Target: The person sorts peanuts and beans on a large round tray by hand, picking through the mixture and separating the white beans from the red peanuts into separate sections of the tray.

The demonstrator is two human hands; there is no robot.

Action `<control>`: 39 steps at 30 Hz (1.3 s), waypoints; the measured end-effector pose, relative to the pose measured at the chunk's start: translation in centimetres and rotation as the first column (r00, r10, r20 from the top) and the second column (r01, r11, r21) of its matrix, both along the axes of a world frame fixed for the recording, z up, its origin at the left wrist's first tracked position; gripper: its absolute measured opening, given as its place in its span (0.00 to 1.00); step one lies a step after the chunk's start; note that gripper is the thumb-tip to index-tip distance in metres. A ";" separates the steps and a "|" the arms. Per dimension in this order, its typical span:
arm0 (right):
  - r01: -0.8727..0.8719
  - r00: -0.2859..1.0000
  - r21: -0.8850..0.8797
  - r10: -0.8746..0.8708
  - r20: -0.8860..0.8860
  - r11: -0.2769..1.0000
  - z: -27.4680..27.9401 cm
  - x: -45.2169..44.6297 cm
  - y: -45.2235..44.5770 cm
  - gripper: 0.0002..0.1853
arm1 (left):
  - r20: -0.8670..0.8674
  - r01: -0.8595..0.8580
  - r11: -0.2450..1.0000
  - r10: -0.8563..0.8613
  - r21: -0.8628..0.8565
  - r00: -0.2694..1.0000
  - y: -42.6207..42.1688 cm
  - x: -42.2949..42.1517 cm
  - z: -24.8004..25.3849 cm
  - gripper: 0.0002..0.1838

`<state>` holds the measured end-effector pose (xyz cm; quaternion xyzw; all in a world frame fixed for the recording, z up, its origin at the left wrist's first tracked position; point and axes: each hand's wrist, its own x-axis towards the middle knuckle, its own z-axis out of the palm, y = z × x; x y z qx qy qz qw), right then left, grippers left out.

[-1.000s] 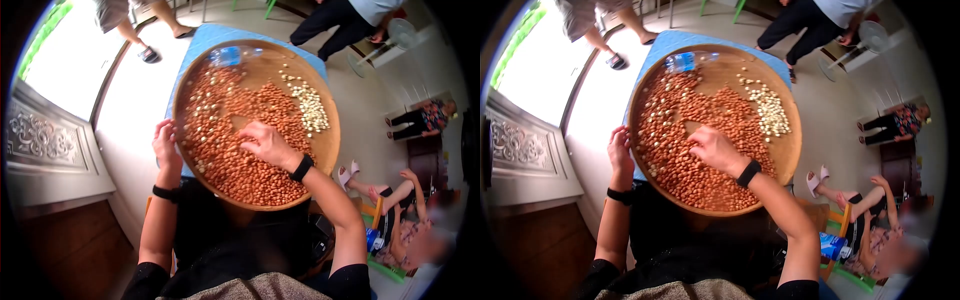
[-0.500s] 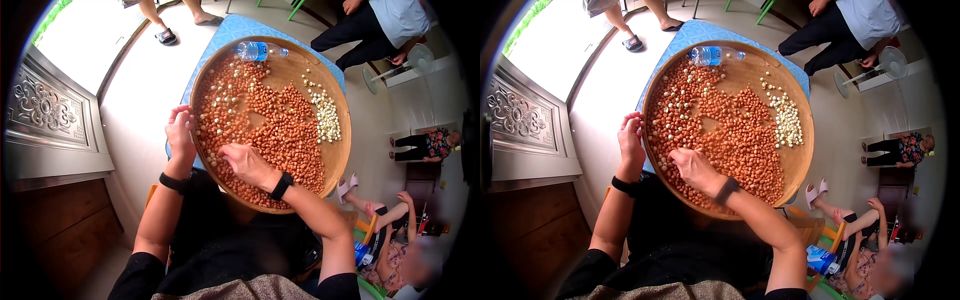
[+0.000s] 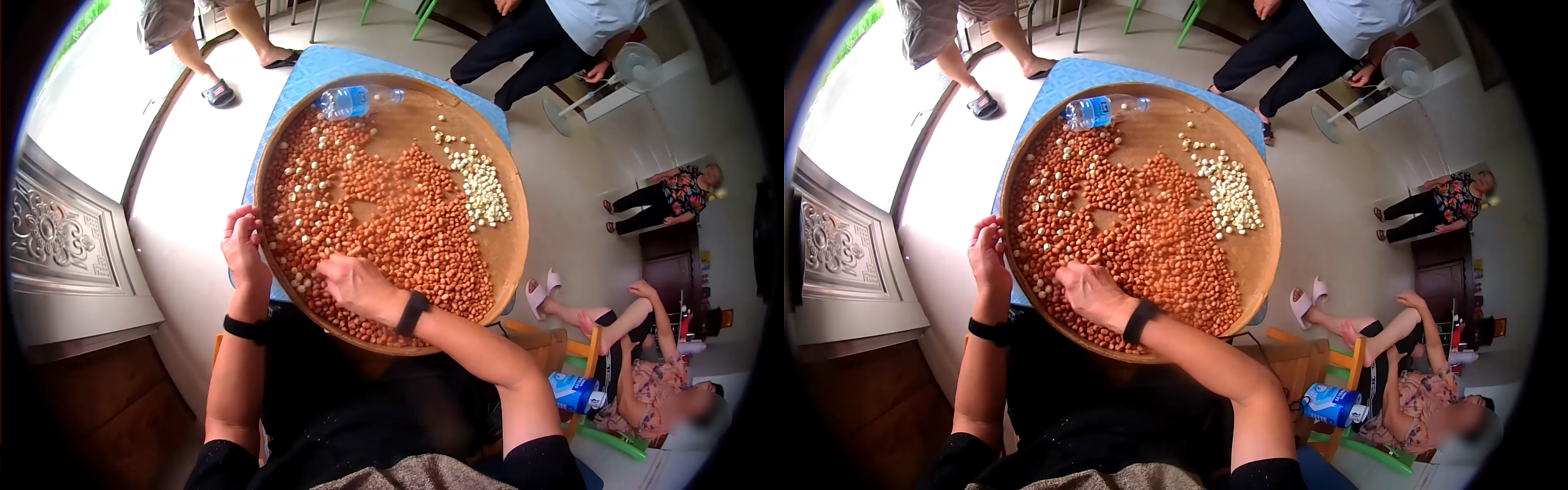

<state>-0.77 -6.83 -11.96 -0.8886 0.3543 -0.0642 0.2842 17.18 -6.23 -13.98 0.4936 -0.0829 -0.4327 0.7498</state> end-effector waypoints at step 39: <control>0.056 0.996 -0.128 -0.064 -0.066 0.990 0.2 0.7 -4.0 0.05 | -0.024 0.025 0.999 -0.024 0.022 0.999 0.2 -0.2 0.9 0.04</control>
